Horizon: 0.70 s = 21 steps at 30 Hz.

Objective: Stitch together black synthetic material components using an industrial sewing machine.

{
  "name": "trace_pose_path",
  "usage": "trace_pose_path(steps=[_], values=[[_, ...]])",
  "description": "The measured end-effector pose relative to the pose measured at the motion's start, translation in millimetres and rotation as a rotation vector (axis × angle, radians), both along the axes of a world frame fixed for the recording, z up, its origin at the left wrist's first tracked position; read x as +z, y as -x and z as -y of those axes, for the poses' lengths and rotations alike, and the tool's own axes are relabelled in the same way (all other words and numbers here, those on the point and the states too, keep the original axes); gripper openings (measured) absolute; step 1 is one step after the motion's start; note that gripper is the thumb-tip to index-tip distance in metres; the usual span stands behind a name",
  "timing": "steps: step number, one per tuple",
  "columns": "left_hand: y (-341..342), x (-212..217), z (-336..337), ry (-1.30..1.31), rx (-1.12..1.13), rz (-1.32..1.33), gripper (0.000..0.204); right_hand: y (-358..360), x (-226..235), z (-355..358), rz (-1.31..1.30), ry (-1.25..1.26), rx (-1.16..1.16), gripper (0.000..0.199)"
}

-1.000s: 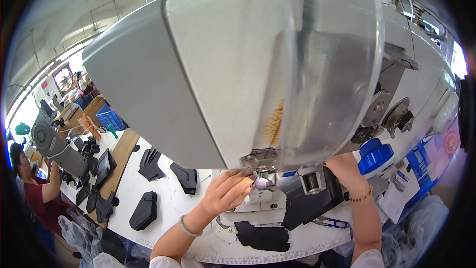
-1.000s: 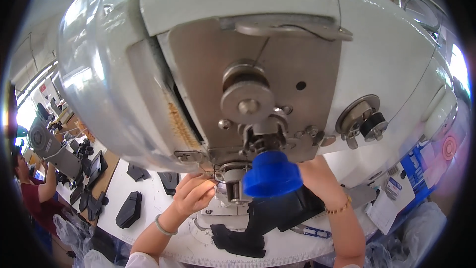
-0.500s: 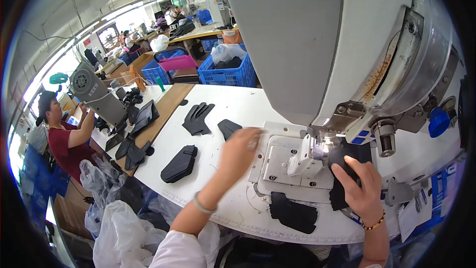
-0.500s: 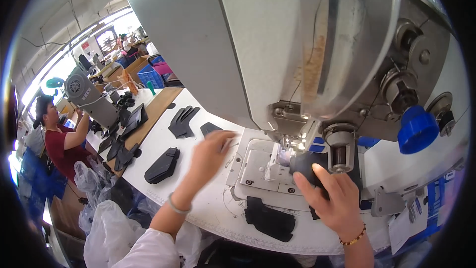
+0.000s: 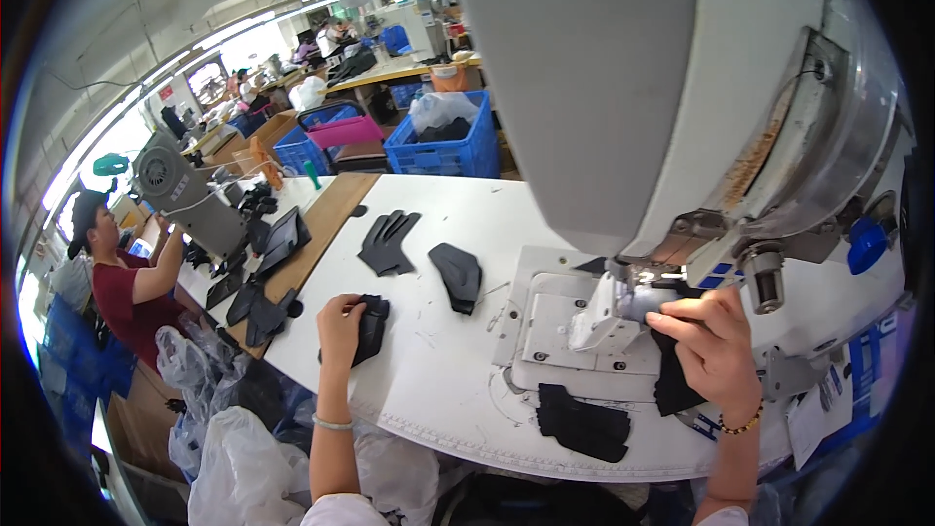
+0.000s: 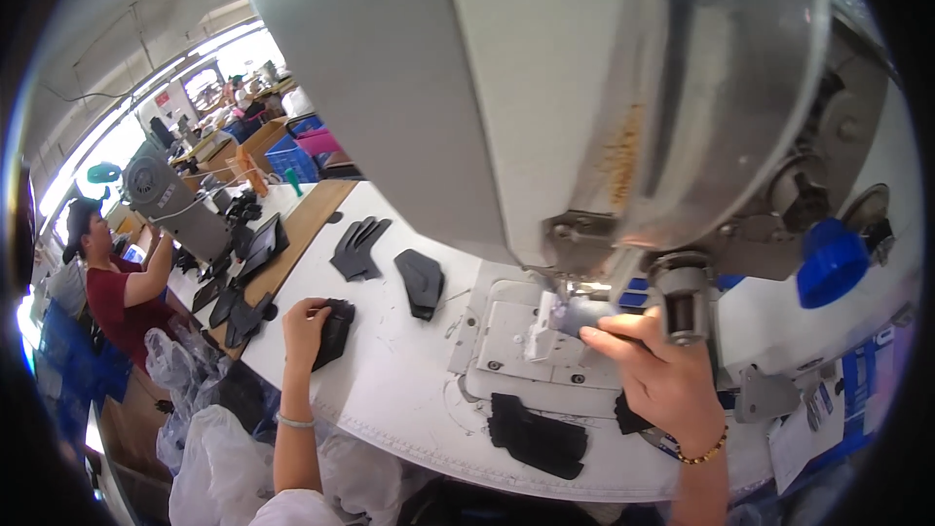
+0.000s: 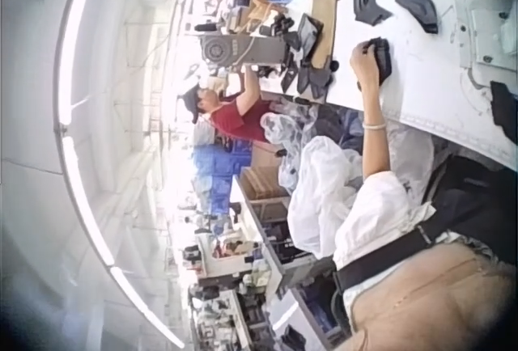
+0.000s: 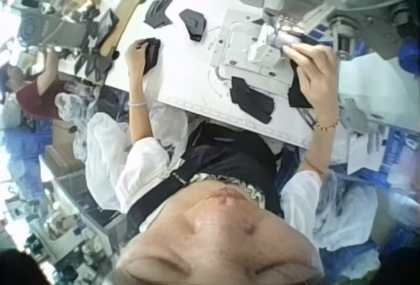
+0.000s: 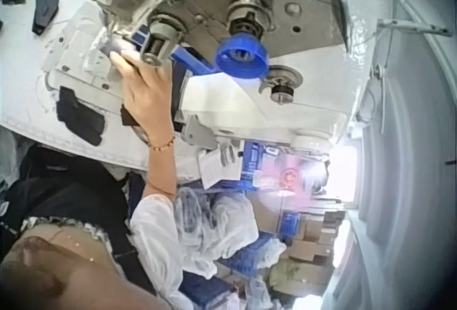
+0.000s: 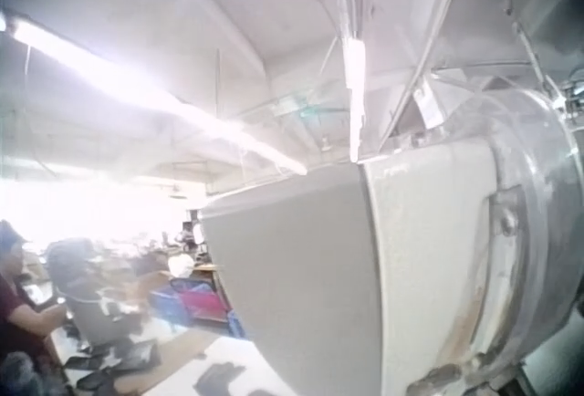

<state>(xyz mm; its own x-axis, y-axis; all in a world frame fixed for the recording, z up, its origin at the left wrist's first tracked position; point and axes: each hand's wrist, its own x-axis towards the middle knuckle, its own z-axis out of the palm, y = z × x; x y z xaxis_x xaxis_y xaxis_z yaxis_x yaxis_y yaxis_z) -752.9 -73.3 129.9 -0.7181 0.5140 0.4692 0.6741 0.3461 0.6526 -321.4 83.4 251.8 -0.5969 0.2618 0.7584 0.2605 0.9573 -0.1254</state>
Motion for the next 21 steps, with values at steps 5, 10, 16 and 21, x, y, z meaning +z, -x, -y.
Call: trace_pose_path(steps=[5, 10, 16, 21], values=[[-37, 34, -15, -0.294, -0.177, -0.001, 0.013, 2, -7, -10, -0.021, 0.11, 0.074, 0.031], [-166, 94, -56, -0.255, -0.746, 0.102, 0.021, -3, -8, -6, -0.035, 0.08, 0.043, 0.029], [-224, 108, -89, -0.206, -1.086, 0.039, 0.027, -3, -14, -6, 0.016, -0.064, 0.021, 0.033], [-219, 98, -98, -0.209, -1.095, -0.176, 0.035, -9, -26, -8, 0.042, -0.02, 0.04, 0.03]])
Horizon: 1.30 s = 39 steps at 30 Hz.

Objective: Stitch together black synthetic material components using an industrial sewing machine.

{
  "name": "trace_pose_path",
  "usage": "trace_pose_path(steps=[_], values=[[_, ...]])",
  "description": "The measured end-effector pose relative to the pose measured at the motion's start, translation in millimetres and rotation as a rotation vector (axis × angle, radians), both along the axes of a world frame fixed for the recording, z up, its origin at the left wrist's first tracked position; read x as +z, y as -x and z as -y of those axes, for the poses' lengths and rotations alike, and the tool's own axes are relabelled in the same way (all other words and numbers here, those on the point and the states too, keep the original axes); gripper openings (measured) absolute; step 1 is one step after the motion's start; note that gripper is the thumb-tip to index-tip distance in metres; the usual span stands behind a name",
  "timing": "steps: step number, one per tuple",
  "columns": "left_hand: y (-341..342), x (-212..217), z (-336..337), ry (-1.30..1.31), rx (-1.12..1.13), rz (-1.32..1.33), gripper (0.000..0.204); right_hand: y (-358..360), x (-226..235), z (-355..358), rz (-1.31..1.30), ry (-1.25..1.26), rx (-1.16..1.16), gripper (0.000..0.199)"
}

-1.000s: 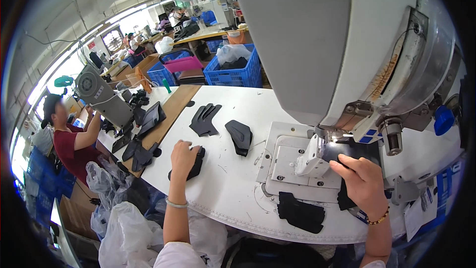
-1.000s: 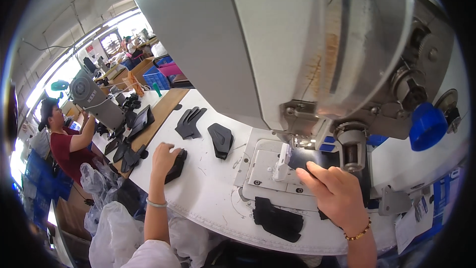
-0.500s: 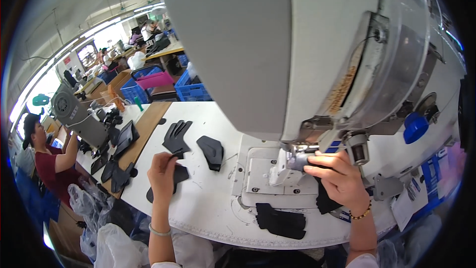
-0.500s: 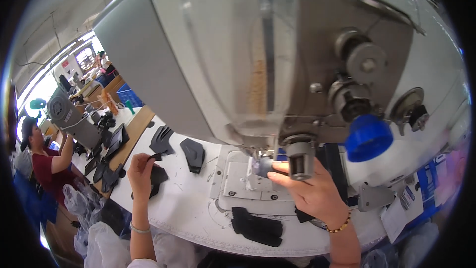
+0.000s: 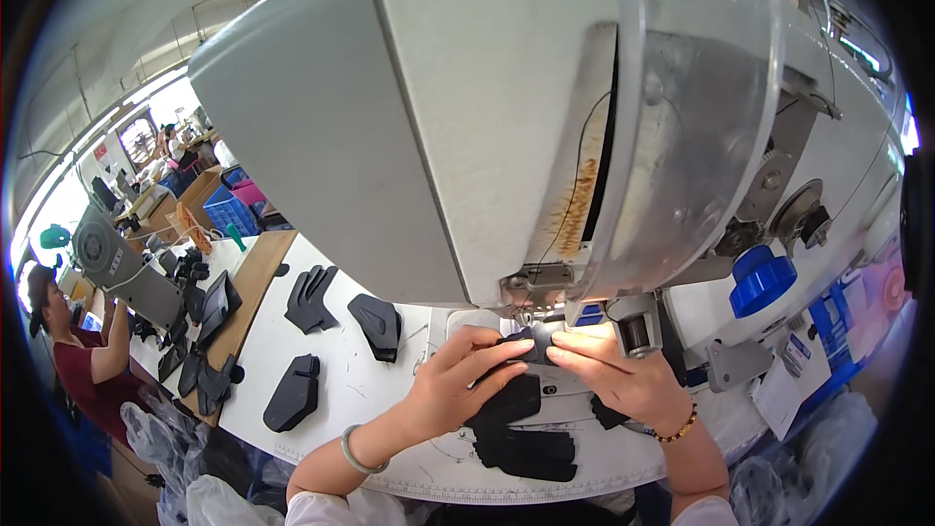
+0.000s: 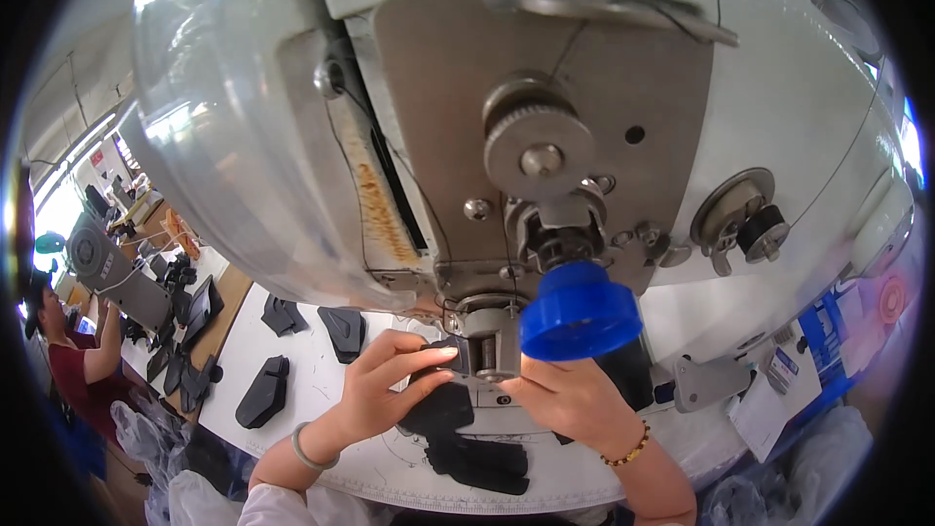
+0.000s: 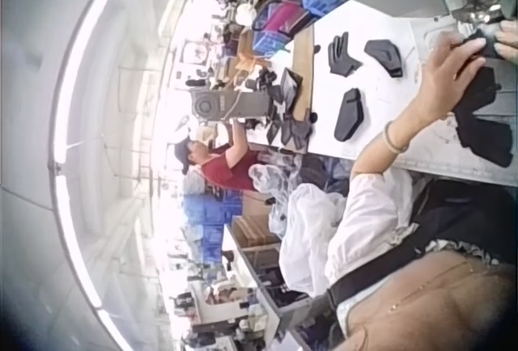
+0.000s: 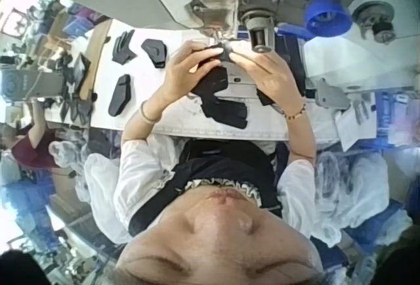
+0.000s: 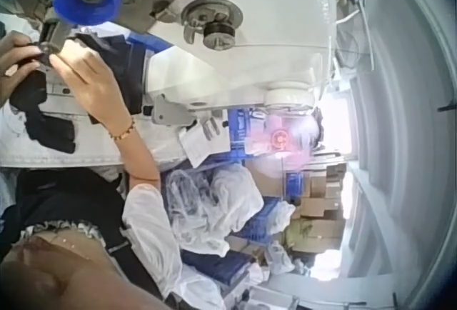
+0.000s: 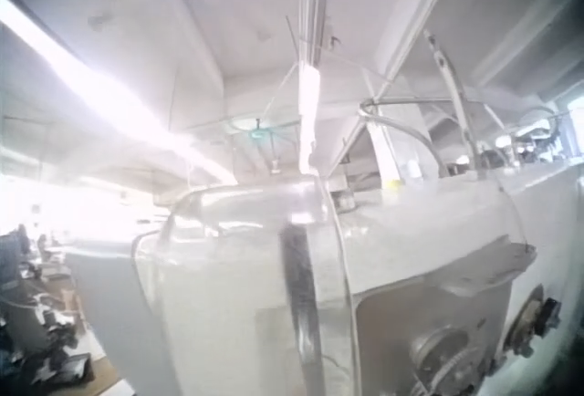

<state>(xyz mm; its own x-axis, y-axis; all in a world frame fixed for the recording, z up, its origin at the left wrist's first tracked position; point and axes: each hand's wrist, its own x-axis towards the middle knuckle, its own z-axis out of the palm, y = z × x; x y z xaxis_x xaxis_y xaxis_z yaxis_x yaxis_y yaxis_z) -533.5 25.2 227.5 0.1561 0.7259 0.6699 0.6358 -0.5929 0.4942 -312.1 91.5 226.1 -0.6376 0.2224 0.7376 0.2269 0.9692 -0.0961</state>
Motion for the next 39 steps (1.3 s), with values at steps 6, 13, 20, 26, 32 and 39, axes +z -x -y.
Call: trace_pose_path(steps=[6, 13, 20, 26, 32, 39], values=[[5, 2, -13, -0.405, -0.046, -0.336, 0.038, 2, -7, -5, -0.027, -0.028, -0.008, 0.03], [7, -3, -16, -0.456, -0.072, -0.266, 0.03, 3, -7, -4, -0.051, 0.001, 0.001, 0.03], [11, -3, -18, -0.469, -0.077, -0.297, 0.028, 8, -1, -4, -0.08, 0.003, 0.023, 0.031], [11, 0, -18, -0.456, -0.112, -0.325, 0.033, 8, 0, -4, -0.082, -0.017, 0.007, 0.032], [15, 8, -13, -0.281, -0.109, -0.256, 0.042, 14, -7, -4, -0.101, 0.139, -0.04, 0.031], [14, 8, -14, -0.271, -0.088, -0.231, 0.042, 11, -24, -12, -0.087, 0.204, -0.039, 0.033]])
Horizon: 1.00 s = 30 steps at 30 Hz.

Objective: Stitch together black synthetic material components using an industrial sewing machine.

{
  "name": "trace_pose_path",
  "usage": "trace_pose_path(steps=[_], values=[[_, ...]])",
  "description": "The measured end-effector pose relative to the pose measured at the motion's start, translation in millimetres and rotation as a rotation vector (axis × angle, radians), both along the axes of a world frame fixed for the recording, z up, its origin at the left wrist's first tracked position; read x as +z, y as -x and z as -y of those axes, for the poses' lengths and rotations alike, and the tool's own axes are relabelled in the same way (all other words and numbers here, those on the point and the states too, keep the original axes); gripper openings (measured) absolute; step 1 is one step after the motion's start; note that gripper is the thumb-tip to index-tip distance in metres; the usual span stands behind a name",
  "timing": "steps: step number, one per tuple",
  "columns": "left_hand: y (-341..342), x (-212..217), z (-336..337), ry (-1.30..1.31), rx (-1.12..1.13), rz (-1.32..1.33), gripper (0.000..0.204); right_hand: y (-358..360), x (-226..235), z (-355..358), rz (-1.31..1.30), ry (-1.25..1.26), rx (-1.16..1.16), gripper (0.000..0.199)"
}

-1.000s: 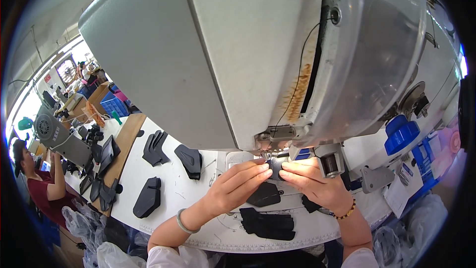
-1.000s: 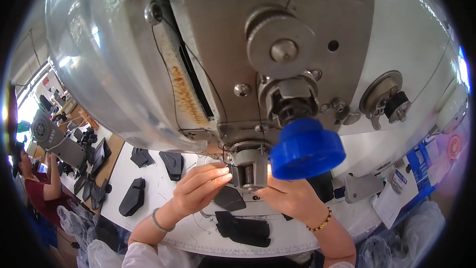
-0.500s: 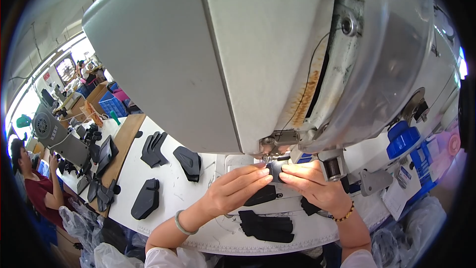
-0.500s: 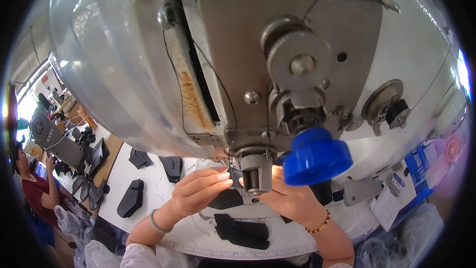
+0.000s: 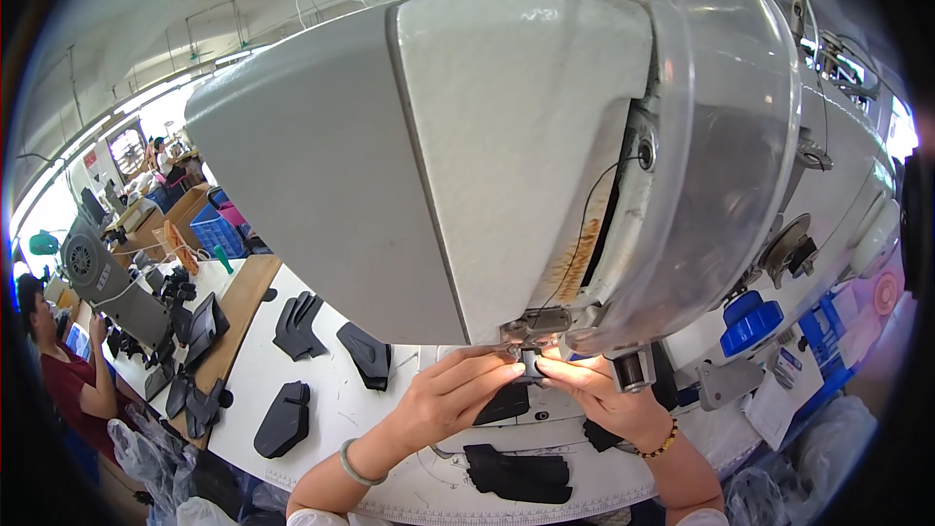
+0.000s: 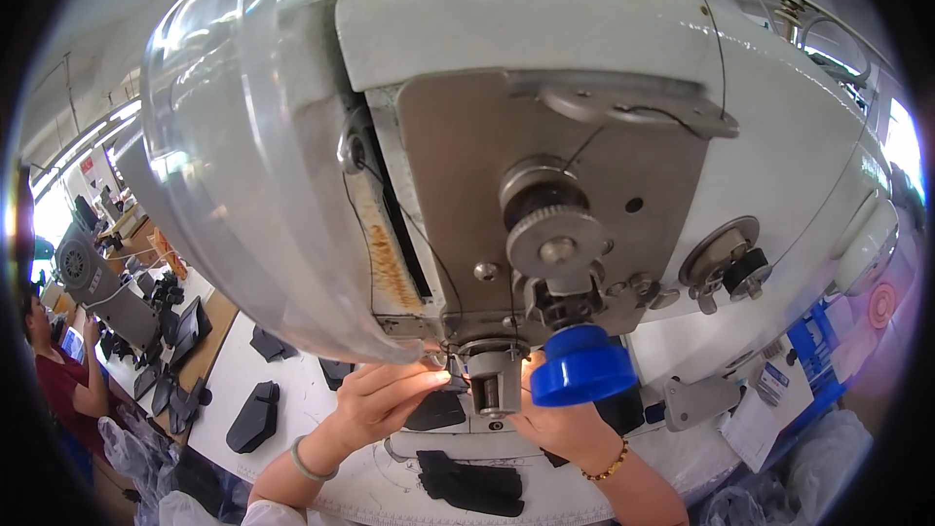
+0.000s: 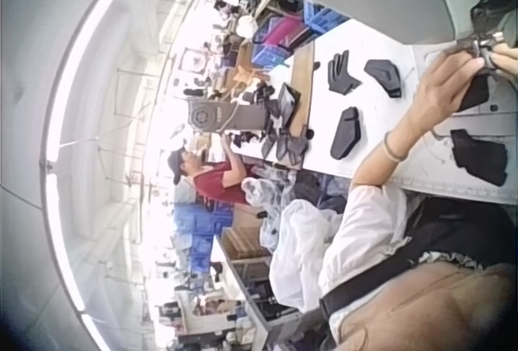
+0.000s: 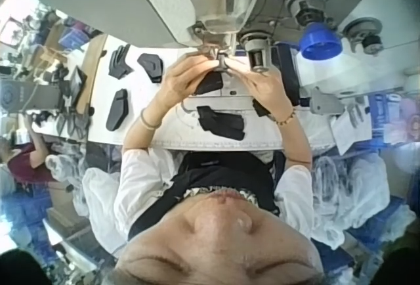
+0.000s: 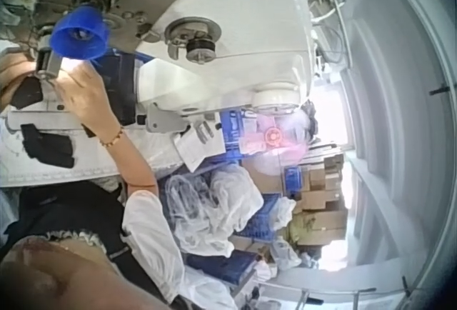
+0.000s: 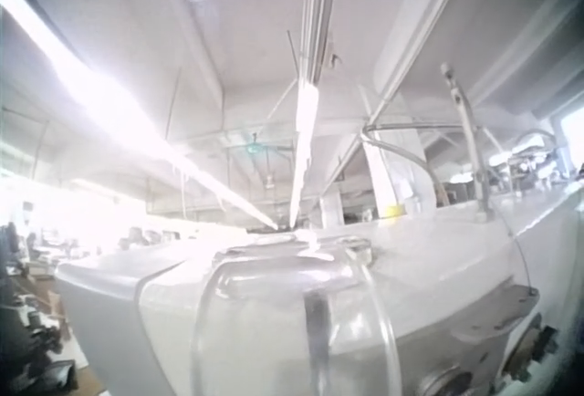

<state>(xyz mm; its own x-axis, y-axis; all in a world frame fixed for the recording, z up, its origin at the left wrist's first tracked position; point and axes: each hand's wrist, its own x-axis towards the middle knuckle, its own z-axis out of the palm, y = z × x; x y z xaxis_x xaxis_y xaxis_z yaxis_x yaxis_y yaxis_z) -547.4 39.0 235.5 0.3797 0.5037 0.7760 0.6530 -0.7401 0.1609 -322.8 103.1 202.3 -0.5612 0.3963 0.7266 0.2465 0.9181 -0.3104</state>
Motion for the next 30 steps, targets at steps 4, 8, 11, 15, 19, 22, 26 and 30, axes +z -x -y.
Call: trace_pose_path(steps=[4, 8, 11, 15, 19, 22, 26, 30], values=[[-1, 1, -4, -0.028, 0.0, -0.004, 0.043, -1, -4, -4, -0.009, 0.003, 0.017, 0.032], [-2, 1, -3, -0.039, 0.011, 0.014, 0.044, 0, -5, -8, 0.007, -0.001, 0.053, 0.031], [-3, -2, -5, -0.078, 0.028, 0.022, 0.045, 1, -2, -7, 0.012, 0.004, 0.06, 0.032], [-4, -3, -3, -0.084, 0.054, 0.007, 0.041, 6, 9, 0, -0.006, 0.015, 0.047, 0.032], [-3, -7, -8, -0.167, 0.023, -0.007, 0.036, 8, 10, 5, -0.024, -0.025, 0.006, 0.033], [-1, -9, -6, -0.16, 0.016, -0.024, 0.037, 11, 15, 3, -0.033, -0.1, -0.004, 0.033], [2, -11, -5, -0.128, 0.002, -0.024, 0.039, 12, 14, 3, -0.055, -0.065, 0.03, 0.032], [1, -14, -12, -0.162, 0.006, -0.023, 0.04, 11, 7, -1, -0.09, -0.056, 0.031, 0.033]])
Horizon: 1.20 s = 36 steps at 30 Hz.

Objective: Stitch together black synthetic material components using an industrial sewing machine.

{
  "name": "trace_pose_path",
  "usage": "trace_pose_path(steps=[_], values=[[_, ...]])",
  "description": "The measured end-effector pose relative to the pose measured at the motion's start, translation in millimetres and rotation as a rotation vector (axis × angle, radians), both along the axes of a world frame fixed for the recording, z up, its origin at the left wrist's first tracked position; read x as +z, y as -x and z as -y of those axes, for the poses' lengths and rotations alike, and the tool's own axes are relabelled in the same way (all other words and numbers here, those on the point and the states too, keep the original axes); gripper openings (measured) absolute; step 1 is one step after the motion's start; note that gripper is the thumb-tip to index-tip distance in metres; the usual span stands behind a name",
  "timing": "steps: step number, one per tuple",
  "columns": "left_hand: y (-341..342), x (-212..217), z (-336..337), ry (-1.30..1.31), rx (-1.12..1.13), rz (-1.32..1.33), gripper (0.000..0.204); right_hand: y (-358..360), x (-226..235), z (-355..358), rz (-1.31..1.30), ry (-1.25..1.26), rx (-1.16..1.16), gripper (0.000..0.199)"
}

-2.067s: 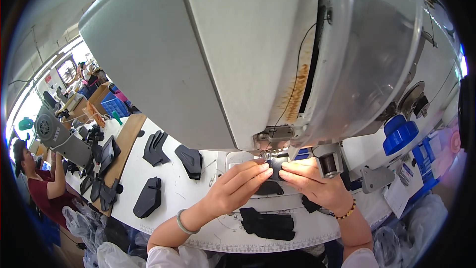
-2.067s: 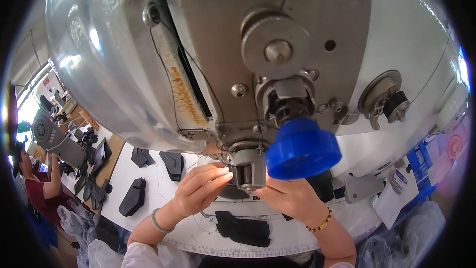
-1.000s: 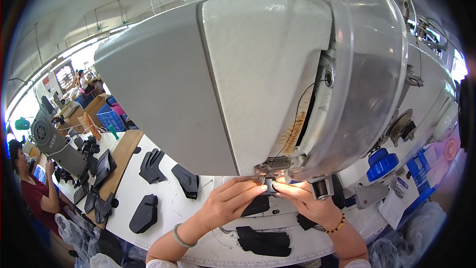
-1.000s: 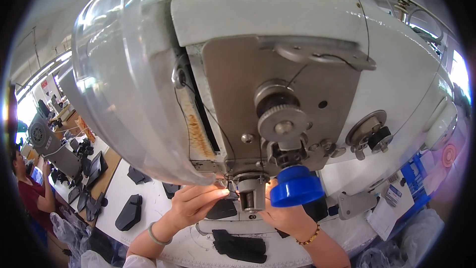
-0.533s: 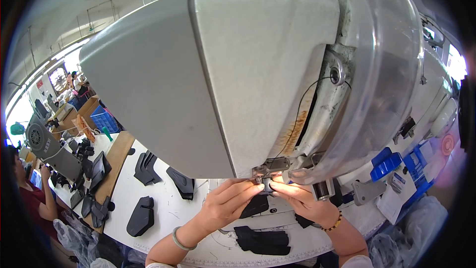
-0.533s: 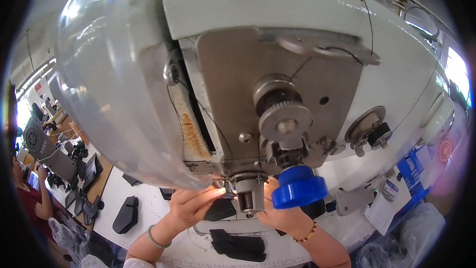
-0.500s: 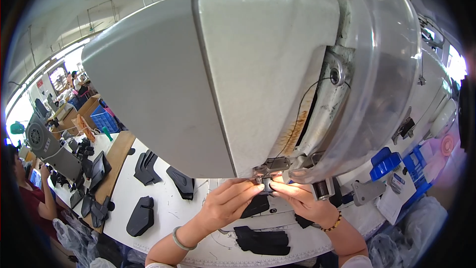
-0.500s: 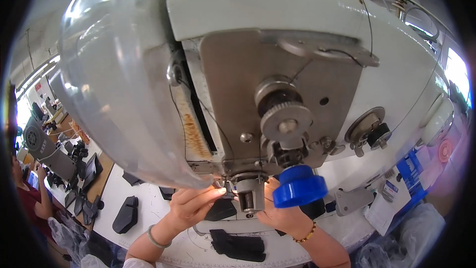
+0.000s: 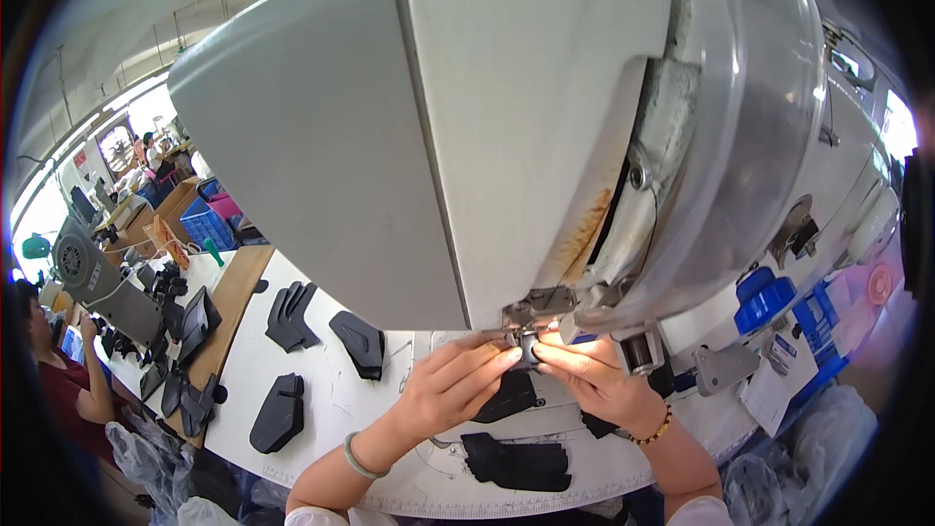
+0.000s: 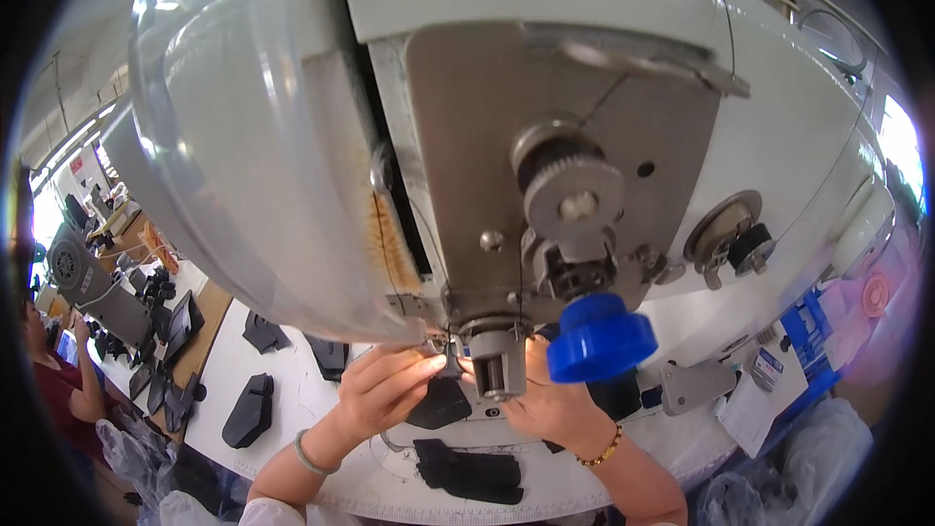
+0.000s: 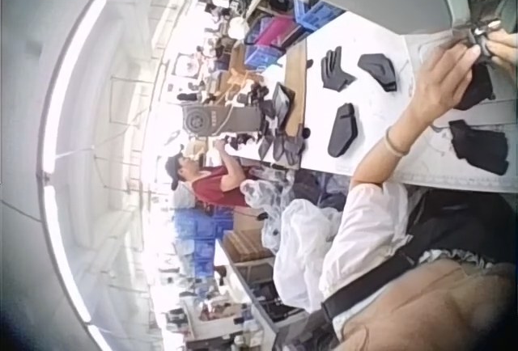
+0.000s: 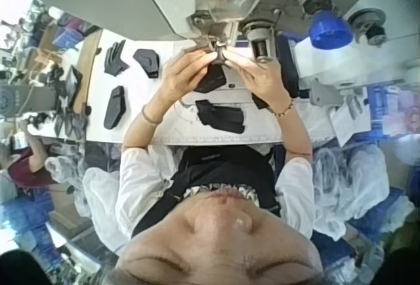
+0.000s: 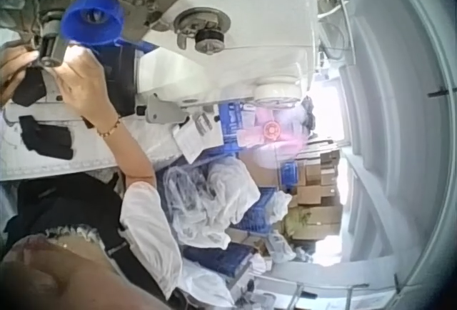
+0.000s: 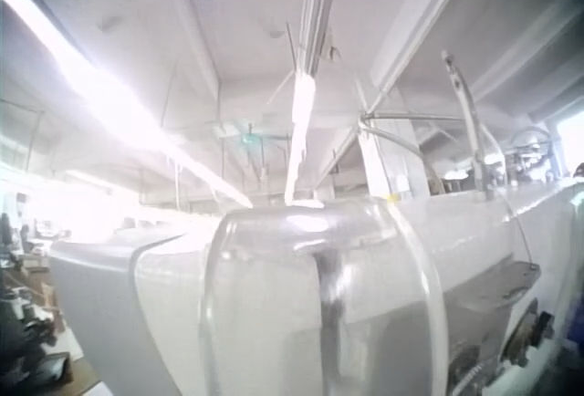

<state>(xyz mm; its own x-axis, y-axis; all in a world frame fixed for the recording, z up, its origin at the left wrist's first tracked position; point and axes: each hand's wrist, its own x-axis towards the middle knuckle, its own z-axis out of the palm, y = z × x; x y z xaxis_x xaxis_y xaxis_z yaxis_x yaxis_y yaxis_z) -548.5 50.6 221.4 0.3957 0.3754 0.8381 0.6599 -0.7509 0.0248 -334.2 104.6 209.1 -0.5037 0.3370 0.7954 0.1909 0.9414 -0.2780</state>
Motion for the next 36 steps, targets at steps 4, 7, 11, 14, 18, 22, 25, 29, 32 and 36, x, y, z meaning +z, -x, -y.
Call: trace_pose_path(steps=[4, 7, 11, 14, 18, 22, 25, 29, 32, 36], values=[[-6, -1, 1, -0.055, 0.008, 0.048, 0.04, -4, -2, -2, -0.006, -0.038, -0.042, 0.035], [-7, -3, 1, -0.117, 0.014, 0.022, 0.043, -5, 2, 4, 0.024, -0.024, -0.022, 0.034], [-1, -2, 5, -0.098, 0.04, -0.075, 0.031, -9, -13, 0, 0.096, -0.053, -0.042, 0.035], [-1, 0, -1, -0.114, 0.039, -0.092, 0.031, -14, -31, -11, 0.131, 0.033, 0.015, 0.034], [-2, 5, 5, -0.154, 0.057, -0.119, 0.031, -15, -35, -11, 0.114, 0.048, 0.028, 0.033], [4, 3, -7, -0.152, 0.062, -0.129, 0.031, -11, -10, -14, 0.085, -0.154, -0.047, 0.039], [8, -9, -11, -0.17, 0.048, -0.103, 0.03, -20, -25, -21, 0.238, -0.105, -0.106, 0.043], [10, -19, -12, -0.14, 0.056, -0.067, 0.027, -23, -26, -18, 0.154, -0.051, -0.09, 0.034], [11, -20, -13, -0.132, 0.064, -0.064, 0.026, -25, -27, -16, 0.098, 0.061, -0.073, 0.025], [9, -16, -15, -0.13, 0.065, -0.016, 0.027, -24, -17, -15, 0.193, -0.116, -0.131, 0.023]])
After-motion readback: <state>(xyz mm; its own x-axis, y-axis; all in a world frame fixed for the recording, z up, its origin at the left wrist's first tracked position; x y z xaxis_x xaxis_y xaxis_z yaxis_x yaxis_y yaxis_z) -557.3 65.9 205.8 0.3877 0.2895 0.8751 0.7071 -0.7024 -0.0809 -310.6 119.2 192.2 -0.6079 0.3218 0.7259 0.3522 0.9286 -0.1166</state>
